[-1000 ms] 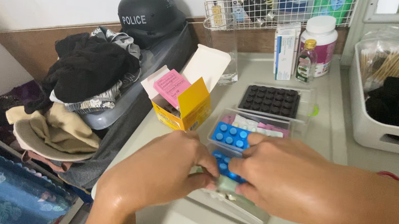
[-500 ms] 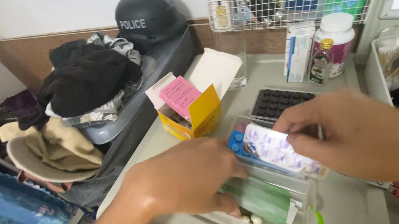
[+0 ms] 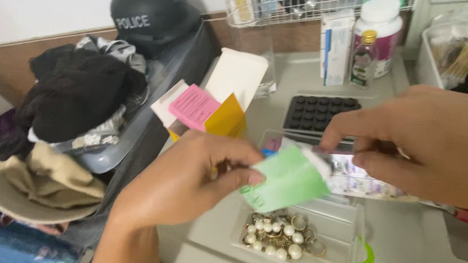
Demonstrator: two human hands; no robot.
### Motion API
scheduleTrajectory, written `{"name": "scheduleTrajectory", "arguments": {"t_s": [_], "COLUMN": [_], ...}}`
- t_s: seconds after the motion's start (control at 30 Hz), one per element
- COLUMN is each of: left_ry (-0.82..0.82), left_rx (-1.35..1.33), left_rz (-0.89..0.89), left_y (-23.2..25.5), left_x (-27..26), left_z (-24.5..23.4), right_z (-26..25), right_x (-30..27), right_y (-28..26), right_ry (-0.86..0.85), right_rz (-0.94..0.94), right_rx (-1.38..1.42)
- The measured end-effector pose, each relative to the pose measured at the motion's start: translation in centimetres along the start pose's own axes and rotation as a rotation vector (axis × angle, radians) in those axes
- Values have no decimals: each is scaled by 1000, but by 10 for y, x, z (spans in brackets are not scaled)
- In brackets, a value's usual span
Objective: The person organizes various medication packets and small objects by placing them into a green plastic drawer unit and a clear plastic organizer box, occasionally using shears to cut a blister pack.
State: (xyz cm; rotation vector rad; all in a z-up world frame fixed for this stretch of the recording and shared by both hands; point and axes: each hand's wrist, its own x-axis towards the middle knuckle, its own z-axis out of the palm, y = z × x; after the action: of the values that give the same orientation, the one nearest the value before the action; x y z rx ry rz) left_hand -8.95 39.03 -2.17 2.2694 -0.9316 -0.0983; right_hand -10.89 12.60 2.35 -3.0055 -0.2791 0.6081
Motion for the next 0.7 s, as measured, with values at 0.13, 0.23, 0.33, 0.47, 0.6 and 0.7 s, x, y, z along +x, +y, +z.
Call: {"name": "scheduleTrajectory", "arguments": {"t_s": [0.13, 0.23, 0.33, 0.47, 0.6, 0.7], "left_ry": [30, 64, 101, 149, 87, 25], "left_rx": [-310, -461, -502, -374, -246, -376], "left_rz": [-45, -75, -36, -104, -144, -163], "left_y": [-10, -16, -16, -16, -17, -15], "left_x": [0, 1, 3, 3, 1, 3], "left_z": [-2, -3, 0, 1, -1, 3], "right_z": [5, 12, 15, 22, 34, 28], "right_x": [-3, -6, -11, -8, 8, 13], "right_y": [-5, -9, -13, -8, 3, 14], "right_ry": [-101, -144, -148, -140, 80, 193], "right_rz": [-34, -201, -207, -206, -480, -329], "right_rx": [57, 153, 100, 132, 246, 464]}}
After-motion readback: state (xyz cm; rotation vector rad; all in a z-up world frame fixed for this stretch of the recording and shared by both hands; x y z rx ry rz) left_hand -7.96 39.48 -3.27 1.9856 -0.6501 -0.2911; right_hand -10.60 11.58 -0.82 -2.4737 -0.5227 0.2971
